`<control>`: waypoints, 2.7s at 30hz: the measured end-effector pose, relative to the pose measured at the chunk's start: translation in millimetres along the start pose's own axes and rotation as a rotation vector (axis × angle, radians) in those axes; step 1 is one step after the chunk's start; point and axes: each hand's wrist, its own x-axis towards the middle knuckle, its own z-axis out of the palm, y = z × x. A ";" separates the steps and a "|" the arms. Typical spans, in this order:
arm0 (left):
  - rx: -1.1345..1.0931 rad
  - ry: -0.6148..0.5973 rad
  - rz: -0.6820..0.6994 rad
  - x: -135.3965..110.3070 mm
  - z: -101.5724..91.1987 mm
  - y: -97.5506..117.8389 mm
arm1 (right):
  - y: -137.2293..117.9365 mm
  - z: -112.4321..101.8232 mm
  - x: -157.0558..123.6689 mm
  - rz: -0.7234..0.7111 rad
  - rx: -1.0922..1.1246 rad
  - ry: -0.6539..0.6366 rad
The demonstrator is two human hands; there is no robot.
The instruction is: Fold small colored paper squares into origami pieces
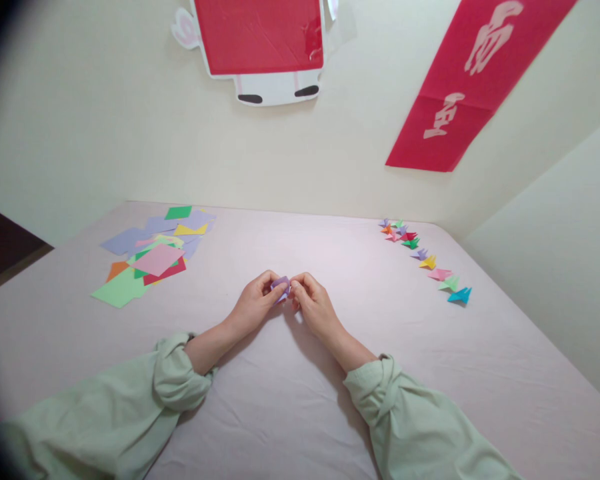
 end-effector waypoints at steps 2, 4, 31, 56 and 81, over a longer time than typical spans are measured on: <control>0.018 -0.001 0.010 -0.1 0.0 -0.6 | -1.8 0.3 -0.4 -0.007 -0.011 0.003; 0.051 0.004 0.030 -0.5 -0.1 -0.8 | -2.6 0.5 -0.6 -0.012 -0.025 0.006; 0.185 -0.050 0.071 -3.2 -2.6 3.0 | 0.4 0.3 -0.2 -0.012 -0.063 0.007; 0.249 -0.157 0.051 -6.1 0.0 8.6 | 3.0 -3.7 0.5 -0.069 -0.226 0.110; 0.326 -0.125 0.072 -6.3 0.5 8.6 | 1.4 -1.4 1.6 -0.050 -0.113 0.132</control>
